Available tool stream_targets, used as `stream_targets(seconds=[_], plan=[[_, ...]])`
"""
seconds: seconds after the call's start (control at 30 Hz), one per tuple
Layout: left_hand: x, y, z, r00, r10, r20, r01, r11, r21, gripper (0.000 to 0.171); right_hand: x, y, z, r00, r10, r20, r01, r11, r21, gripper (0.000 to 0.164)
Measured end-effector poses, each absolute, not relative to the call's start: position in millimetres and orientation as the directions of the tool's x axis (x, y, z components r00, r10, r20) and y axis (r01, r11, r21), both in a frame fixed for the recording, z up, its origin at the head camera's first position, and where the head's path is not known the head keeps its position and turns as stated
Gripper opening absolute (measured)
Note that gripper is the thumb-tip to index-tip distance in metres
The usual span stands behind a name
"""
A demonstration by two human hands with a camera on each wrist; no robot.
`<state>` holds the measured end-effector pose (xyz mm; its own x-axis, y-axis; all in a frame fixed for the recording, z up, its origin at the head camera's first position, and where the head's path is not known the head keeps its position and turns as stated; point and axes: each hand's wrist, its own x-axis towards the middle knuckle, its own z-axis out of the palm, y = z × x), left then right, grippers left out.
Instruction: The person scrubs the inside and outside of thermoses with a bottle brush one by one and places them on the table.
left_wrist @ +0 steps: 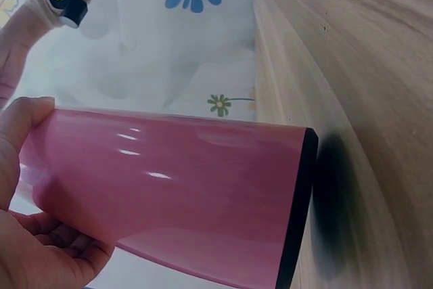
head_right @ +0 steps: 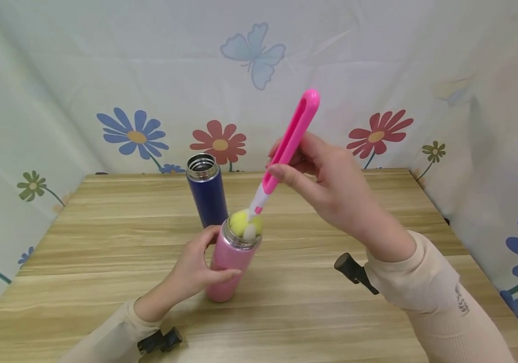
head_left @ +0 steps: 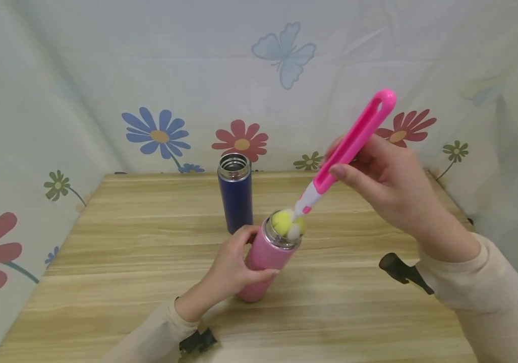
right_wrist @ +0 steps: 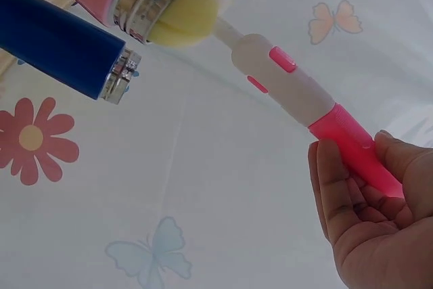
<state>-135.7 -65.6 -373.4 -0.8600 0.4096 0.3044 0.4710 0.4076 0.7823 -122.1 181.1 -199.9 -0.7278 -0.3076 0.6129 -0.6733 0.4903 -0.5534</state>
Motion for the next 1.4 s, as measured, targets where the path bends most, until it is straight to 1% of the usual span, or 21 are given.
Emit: stream_targets(seconds=[0.3,0.6,0.7,0.9,1.13,1.27,1.4], plan=[[-134.4,-64.9,-371.9,-0.873,0.394,0.287,0.444,0.403,0.8,0.07,-120.6,178.8,-206.4,-0.749,-0.319,0.58,-0.657,0.466,-0.593,0.025],[-135.5,-65.1,-372.4,-0.874,0.39,0.288,0.443,0.401,0.802,0.071,-124.6,176.0,-215.3,-0.747,-0.342,0.57,-0.659,0.489,-0.571,0.023],[-136.2,-65.2,-372.8,-0.875,0.39,0.288,0.443,0.402,0.801,0.071,-126.0,173.8,-219.1,-0.762,-0.358,0.54,-0.645,0.5,-0.578,0.021],[-137.8,-65.4,-374.8,-0.88,0.383,0.28,0.431,0.401,0.808,0.07,-129.2,167.4,-234.2,-0.804,-0.411,0.429,-0.594,0.537,-0.599,0.022],[-137.0,-66.4,-375.2,-0.877,0.391,0.278,0.433,0.394,0.811,0.071,-135.9,159.6,-253.0,-0.795,-0.475,0.377,-0.597,0.503,-0.625,0.024],[-136.9,-66.1,-374.6,-0.871,0.395,0.291,0.445,0.387,0.807,0.07,-136.8,154.9,-259.5,-0.797,-0.497,0.344,-0.581,0.475,-0.661,0.026],[-137.6,-66.5,-374.5,-0.871,0.399,0.287,0.444,0.387,0.808,0.07,-136.6,152.8,-262.3,-0.791,-0.504,0.348,-0.585,0.452,-0.674,0.029]])
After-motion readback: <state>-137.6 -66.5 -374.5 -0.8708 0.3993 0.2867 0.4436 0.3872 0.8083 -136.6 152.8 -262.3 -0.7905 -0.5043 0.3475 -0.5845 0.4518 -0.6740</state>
